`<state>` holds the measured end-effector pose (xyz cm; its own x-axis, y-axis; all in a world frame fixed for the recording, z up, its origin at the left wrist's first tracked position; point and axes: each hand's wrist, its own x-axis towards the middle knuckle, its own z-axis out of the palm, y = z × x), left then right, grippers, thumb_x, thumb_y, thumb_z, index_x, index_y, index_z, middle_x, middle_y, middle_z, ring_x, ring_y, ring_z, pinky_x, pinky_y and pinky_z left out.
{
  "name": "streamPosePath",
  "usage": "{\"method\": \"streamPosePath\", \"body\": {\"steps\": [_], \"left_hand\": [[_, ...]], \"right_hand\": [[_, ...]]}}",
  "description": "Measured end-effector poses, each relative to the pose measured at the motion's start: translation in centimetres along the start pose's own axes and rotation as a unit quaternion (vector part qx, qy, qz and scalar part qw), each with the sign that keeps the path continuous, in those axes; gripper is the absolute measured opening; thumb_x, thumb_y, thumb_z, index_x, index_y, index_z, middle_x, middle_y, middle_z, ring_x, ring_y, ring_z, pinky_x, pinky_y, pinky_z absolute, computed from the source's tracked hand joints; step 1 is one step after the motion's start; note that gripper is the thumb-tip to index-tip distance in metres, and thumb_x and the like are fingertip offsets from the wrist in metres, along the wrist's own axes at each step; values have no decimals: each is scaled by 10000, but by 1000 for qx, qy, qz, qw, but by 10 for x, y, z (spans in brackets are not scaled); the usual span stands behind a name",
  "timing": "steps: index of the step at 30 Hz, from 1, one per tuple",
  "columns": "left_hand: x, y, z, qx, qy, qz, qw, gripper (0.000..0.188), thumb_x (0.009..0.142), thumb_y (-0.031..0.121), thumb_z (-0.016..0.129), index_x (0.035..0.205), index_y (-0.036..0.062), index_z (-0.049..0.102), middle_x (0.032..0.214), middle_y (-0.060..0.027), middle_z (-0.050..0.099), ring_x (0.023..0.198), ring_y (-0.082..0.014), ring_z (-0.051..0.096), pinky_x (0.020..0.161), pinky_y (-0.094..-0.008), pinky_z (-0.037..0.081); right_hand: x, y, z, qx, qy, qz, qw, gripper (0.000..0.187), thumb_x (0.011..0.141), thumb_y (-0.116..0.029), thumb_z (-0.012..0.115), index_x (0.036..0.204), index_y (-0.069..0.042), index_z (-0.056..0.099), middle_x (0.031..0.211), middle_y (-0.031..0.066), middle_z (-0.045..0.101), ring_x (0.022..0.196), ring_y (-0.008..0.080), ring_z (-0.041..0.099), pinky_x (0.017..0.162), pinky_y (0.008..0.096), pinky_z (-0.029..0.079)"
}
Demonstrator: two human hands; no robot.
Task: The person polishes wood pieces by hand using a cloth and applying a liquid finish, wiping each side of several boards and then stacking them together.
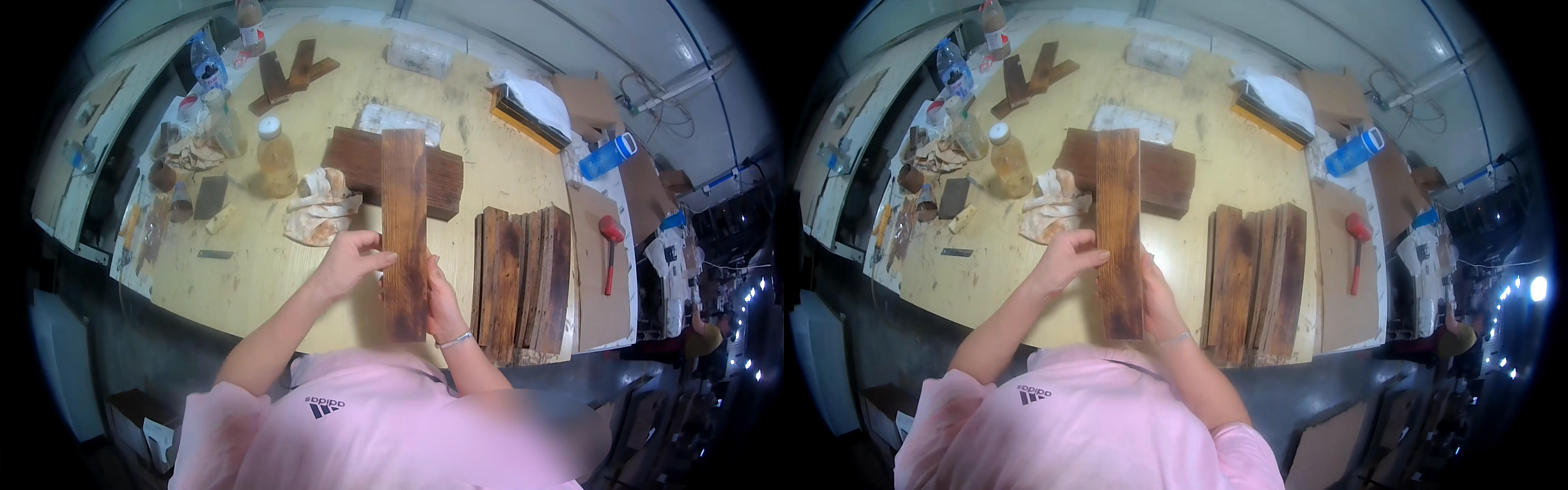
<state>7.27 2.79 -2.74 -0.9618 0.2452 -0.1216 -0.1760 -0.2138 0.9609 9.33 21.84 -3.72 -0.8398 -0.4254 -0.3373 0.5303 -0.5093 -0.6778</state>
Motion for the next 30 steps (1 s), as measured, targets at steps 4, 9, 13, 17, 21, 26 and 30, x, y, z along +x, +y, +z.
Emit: {"method": "streamPosePath", "body": {"steps": [4, 9, 13, 17, 21, 26, 30], "left_hand": [[0, -5, -11, 14, 4, 1, 1000, 175, 928, 82, 672, 1035, -55, 685, 922, -40, 699, 812, -98, 629, 739, -267, 523], [3, 4, -10, -20, 12, -20, 1000, 172, 944, 91, 661, 1053, -41, 675, 932, -34, 689, 807, -92, 618, 718, -260, 516], [7, -6, -13, -13, 34, 11, 999, 158, 930, 75, 673, 1049, -28, 676, 899, -36, 685, 757, -99, 620, 662, -265, 516], [5, -12, -22, -22, 40, -1, 999, 125, 927, 60, 657, 1015, -26, 680, 863, -35, 677, 752, -101, 621, 659, -265, 508], [-9, -33, -31, 40, 53, 12, 998, 147, 930, 68, 637, 999, -53, 682, 825, -43, 668, 795, -118, 633, 719, -288, 519], [-58, -51, -108, 349, 214, 31, 912, 190, 882, 54, 645, 1055, -14, 686, 963, -135, 709, 884, -258, 675, 832, -347, 514], [-108, -65, -222, 636, 356, 110, 676, 259, 822, 51, 656, 1077, 36, 698, 1128, -116, 676, 1080, -351, 591, 969, -428, 457]], "right_hand": [[11, 3, -7, 11, -8, 33, 999, 638, 1048, -553, 272, 1429, -60, 408, 1270, 167, 584, 1060, 330, 649, 879, 494, 572], [24, -3, -6, 44, -6, 85, 995, 669, 1038, -583, 271, 1391, -46, 456, 1173, 162, 638, 1002, 306, 672, 844, 465, 585], [37, 0, -2, 32, -6, 56, 998, 688, 1026, -604, 282, 1368, -39, 478, 1128, 154, 657, 972, 285, 680, 812, 444, 594], [37, -1, 11, 21, -39, -3, 999, 604, 996, -511, 500, 1355, -25, 492, 1126, 133, 660, 999, 250, 671, 848, 404, 580], [35, -3, -1, -111, -48, 40, 992, 543, 915, -280, 721, 1335, -2, 517, 1165, 87, 658, 1055, 199, 647, 947, 335, 522], [16, 0, -39, -233, -38, 99, 967, 495, 875, -76, 707, 1333, 36, 556, 1215, 68, 658, 1075, 148, 625, 1006, 289, 456], [11, -7, -22, -420, -78, 135, 894, 494, 873, 41, 596, 1365, 48, 547, 1175, 64, 667, 1035, 114, 593, 968, 263, 447]]}}
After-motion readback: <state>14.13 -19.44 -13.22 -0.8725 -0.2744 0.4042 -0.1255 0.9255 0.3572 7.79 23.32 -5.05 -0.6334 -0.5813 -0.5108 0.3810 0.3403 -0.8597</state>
